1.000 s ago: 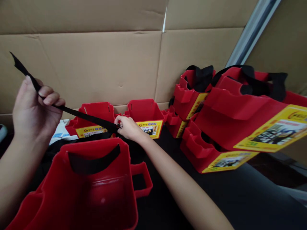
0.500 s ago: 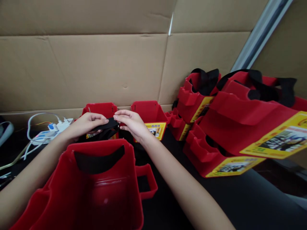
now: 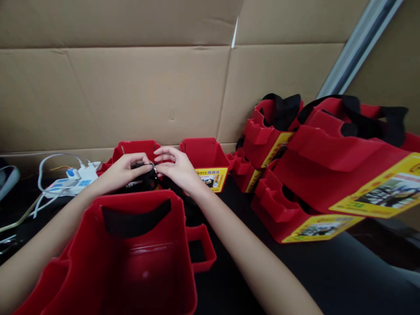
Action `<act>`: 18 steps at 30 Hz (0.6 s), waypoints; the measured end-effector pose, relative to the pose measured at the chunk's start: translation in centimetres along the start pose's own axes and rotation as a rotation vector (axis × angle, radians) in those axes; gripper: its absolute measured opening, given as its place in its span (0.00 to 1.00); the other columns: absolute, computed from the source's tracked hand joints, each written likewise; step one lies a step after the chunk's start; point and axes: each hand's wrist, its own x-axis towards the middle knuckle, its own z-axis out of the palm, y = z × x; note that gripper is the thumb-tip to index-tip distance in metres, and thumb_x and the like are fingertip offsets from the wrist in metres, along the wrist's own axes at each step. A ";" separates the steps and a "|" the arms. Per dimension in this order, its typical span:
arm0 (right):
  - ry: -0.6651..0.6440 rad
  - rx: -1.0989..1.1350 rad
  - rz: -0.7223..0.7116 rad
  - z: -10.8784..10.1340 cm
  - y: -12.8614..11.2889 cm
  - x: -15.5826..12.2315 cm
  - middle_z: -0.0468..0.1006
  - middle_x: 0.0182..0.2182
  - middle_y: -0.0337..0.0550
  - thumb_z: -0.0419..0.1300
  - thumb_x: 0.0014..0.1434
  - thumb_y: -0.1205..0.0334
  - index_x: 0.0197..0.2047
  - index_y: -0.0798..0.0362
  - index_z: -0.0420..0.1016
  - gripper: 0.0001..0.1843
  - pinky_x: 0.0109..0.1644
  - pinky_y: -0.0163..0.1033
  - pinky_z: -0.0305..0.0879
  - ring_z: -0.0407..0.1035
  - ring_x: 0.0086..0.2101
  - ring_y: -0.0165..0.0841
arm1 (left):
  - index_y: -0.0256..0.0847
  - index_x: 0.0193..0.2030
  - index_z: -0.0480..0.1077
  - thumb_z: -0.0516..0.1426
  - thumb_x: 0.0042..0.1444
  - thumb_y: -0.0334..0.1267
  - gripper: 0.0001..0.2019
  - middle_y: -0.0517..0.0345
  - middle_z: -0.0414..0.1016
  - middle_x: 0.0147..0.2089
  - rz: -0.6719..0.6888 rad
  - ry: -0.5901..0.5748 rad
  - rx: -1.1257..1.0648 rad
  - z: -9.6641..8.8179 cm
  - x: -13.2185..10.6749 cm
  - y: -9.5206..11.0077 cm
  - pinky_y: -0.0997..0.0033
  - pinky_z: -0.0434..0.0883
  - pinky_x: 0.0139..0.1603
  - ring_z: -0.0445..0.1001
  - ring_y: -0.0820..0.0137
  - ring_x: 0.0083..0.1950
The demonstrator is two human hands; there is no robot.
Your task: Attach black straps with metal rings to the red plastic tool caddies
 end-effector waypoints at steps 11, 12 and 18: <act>0.151 0.056 -0.042 -0.2 0.0 0.2 0.67 0.28 0.35 0.56 0.42 0.76 0.41 0.53 0.67 0.21 0.35 0.30 0.63 0.64 0.29 0.23 | 0.40 0.34 0.60 0.61 0.47 0.36 0.12 0.67 0.62 0.30 -0.052 -0.178 -0.222 -0.2 -0.8 0.4 0.78 0.62 0.32 0.64 0.77 0.31; 0.173 0.062 -0.035 -0.7 -0.2 0.4 0.68 0.28 0.35 0.57 0.42 0.77 0.41 0.53 0.67 0.21 0.35 0.30 0.63 0.64 0.29 0.22 | 0.40 0.34 0.60 0.60 0.47 0.36 0.12 0.67 0.62 0.30 -0.053 -0.189 -0.236 -0.4 -0.8 0.4 0.78 0.61 0.32 0.64 0.77 0.30; 0.237 0.196 0.109 -5.2 -1.6 1.1 0.70 0.30 0.39 0.56 0.43 0.78 0.41 0.56 0.68 0.19 0.37 0.29 0.67 0.66 0.30 0.23 | 0.40 0.35 0.62 0.59 0.50 0.40 0.10 0.64 0.67 0.31 -0.089 -0.146 -0.245 -1.2 -0.8 0.3 0.79 0.62 0.30 0.66 0.76 0.32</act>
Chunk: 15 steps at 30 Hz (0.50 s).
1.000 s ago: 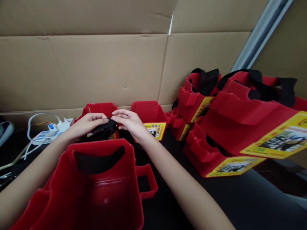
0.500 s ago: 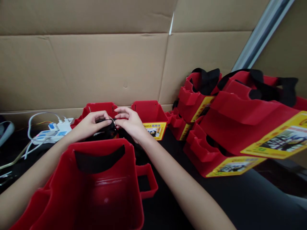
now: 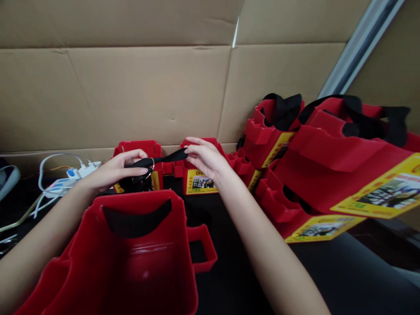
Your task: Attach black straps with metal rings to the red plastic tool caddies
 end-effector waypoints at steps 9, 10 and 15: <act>-0.271 -0.033 0.077 0.9 1.1 -0.5 0.76 0.36 0.44 0.64 0.48 0.69 0.40 0.55 0.73 0.13 0.38 0.30 0.72 0.72 0.34 0.27 | 0.39 0.34 0.67 0.59 0.50 0.48 0.14 0.61 0.70 0.29 -0.067 0.139 -0.164 0.4 0.1 -0.1 0.77 0.65 0.30 0.69 0.75 0.29; -0.277 -0.017 0.096 1.2 1.3 -0.6 0.76 0.32 0.43 0.65 0.48 0.69 0.38 0.57 0.74 0.12 0.36 0.29 0.72 0.72 0.31 0.26 | 0.38 0.34 0.68 0.59 0.50 0.47 0.13 0.61 0.70 0.29 -0.063 0.141 -0.177 0.4 0.1 -0.1 0.77 0.65 0.30 0.69 0.75 0.29; -0.229 0.113 0.198 1.8 1.2 -0.7 0.66 0.18 0.34 0.63 0.49 0.72 0.32 0.61 0.73 0.04 0.20 0.23 0.64 0.60 0.17 0.18 | 0.37 0.28 0.67 0.62 0.48 0.42 0.11 0.61 0.72 0.26 0.002 0.110 -0.078 0.3 0.0 0.1 0.79 0.66 0.28 0.69 0.76 0.27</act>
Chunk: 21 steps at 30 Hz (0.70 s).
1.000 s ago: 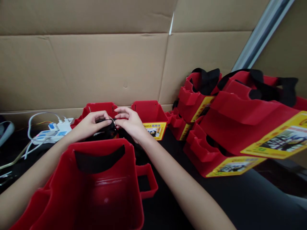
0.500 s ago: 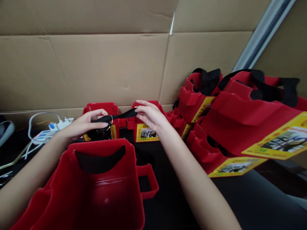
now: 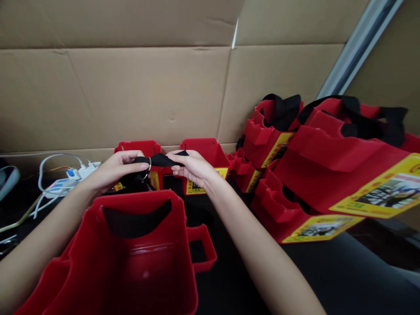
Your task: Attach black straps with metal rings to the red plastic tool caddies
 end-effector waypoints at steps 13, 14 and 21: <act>-0.014 0.429 0.025 0.9 0.6 0.1 0.76 0.35 0.42 0.58 0.54 0.49 0.37 0.53 0.68 0.15 0.48 0.40 0.70 0.71 0.41 0.31 | 0.38 0.37 0.73 0.59 0.50 0.51 0.17 0.57 0.76 0.33 -0.015 0.125 -0.083 0.0 0.5 -0.6 0.76 0.69 0.30 0.72 0.72 0.31; -0.032 0.384 0.026 1.4 1.0 0.0 0.76 0.37 0.42 0.60 0.53 0.51 0.38 0.53 0.68 0.15 0.49 0.39 0.69 0.70 0.42 0.31 | 0.38 0.39 0.74 0.59 0.50 0.51 0.18 0.56 0.77 0.34 -0.024 0.119 -0.083 -0.1 0.5 -0.7 0.75 0.70 0.31 0.73 0.71 0.32; 0.151 -0.035 -0.151 3.1 2.4 -0.3 0.76 0.32 0.43 0.62 0.49 0.66 0.33 0.56 0.66 0.08 0.33 0.33 0.72 0.73 0.29 0.28 | 0.37 0.34 0.76 0.60 0.49 0.50 0.16 0.54 0.77 0.30 -0.099 -0.001 -0.048 -0.2 0.2 -0.6 0.74 0.69 0.31 0.73 0.70 0.30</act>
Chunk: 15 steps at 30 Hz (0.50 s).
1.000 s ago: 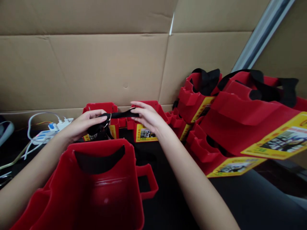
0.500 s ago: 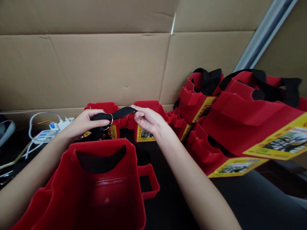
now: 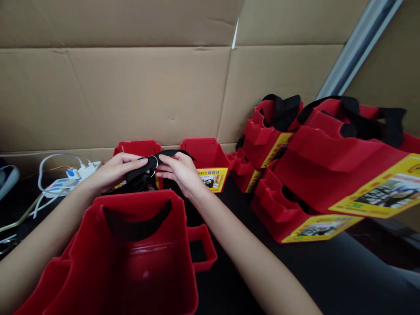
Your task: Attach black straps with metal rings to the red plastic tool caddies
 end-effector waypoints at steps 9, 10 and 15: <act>0.243 -0.119 -0.338 -1.5 -1.3 1.0 0.77 0.39 0.47 0.53 0.46 0.72 0.36 0.56 0.67 0.11 0.35 0.34 0.73 0.74 0.37 0.33 | 0.38 0.28 0.70 0.58 0.49 0.54 0.18 0.63 0.68 0.26 0.115 0.011 0.001 0.1 0.0 -0.3 0.80 0.61 0.27 0.65 0.77 0.27; 0.269 -0.104 -0.379 -1.9 -1.4 1.3 0.77 0.38 0.46 0.52 0.45 0.73 0.35 0.56 0.67 0.11 0.37 0.35 0.73 0.74 0.38 0.33 | 0.38 0.29 0.70 0.58 0.50 0.53 0.18 0.63 0.67 0.25 0.123 0.011 0.007 0.1 0.0 -0.2 0.81 0.60 0.26 0.64 0.77 0.27; 0.347 -0.008 -0.432 -3.7 -2.0 2.4 0.73 0.26 0.39 0.48 0.42 0.77 0.27 0.55 0.64 0.10 0.45 0.39 0.70 0.73 0.35 0.30 | 0.38 0.33 0.70 0.61 0.49 0.46 0.12 0.63 0.69 0.29 0.082 -0.070 0.090 0.3 -0.1 0.3 0.79 0.63 0.30 0.67 0.77 0.29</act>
